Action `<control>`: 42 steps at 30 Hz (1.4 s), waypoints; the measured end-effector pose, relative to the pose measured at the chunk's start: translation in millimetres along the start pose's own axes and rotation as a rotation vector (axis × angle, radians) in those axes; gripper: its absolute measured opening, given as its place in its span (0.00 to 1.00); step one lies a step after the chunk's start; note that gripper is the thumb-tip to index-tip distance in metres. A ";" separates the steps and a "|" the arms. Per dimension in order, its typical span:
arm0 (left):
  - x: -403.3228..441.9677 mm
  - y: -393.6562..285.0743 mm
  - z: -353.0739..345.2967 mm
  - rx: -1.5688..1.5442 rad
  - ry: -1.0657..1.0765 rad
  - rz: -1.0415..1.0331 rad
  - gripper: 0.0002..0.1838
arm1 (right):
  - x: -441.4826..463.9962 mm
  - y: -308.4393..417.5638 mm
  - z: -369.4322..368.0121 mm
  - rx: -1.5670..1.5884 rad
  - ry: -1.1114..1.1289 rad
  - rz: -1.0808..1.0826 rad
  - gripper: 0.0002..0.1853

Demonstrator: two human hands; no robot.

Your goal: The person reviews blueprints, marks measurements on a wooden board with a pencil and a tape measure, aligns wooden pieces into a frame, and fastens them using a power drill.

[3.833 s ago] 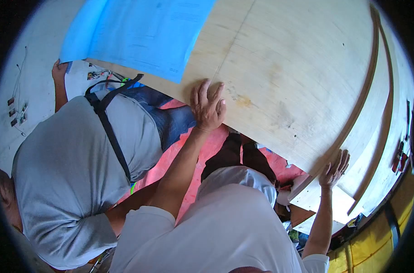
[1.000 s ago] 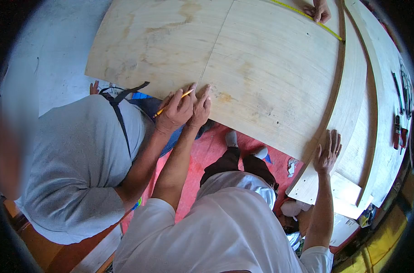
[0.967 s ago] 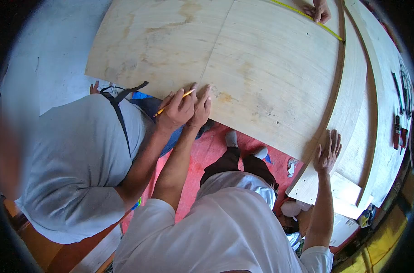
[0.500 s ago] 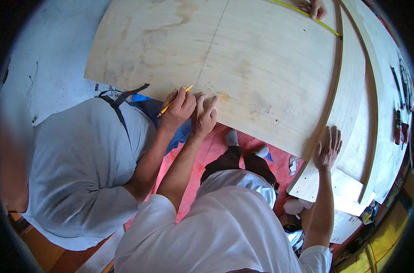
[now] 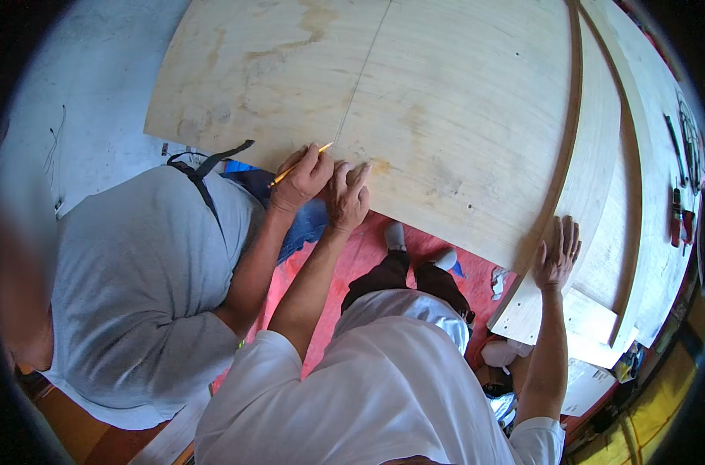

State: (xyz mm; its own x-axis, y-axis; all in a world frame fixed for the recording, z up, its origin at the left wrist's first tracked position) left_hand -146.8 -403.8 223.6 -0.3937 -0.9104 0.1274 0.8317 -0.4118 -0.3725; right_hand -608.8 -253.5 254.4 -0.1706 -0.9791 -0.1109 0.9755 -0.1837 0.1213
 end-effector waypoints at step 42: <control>-4.2 9.3 -20.4 0.025 -0.068 -0.056 0.24 | -13.9 -2.1 14.2 0.122 0.031 -0.070 0.36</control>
State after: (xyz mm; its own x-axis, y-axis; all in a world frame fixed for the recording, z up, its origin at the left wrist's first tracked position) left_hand -145.4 -403.0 200.8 -0.4130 -0.8862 0.2101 0.8190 -0.4623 -0.3400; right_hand -610.4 -240.8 269.7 -0.2313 -0.9607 -0.1534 0.9370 -0.2624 0.2305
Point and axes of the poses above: each hand's wrist, its own x-axis towards the middle knuckle, its own z-axis out of the back of the hand, y = z × x, the point moved 5 cm from there along x, towards the middle knuckle, and after that the axes turned 11 degrees about y, right-handed, at the moved point
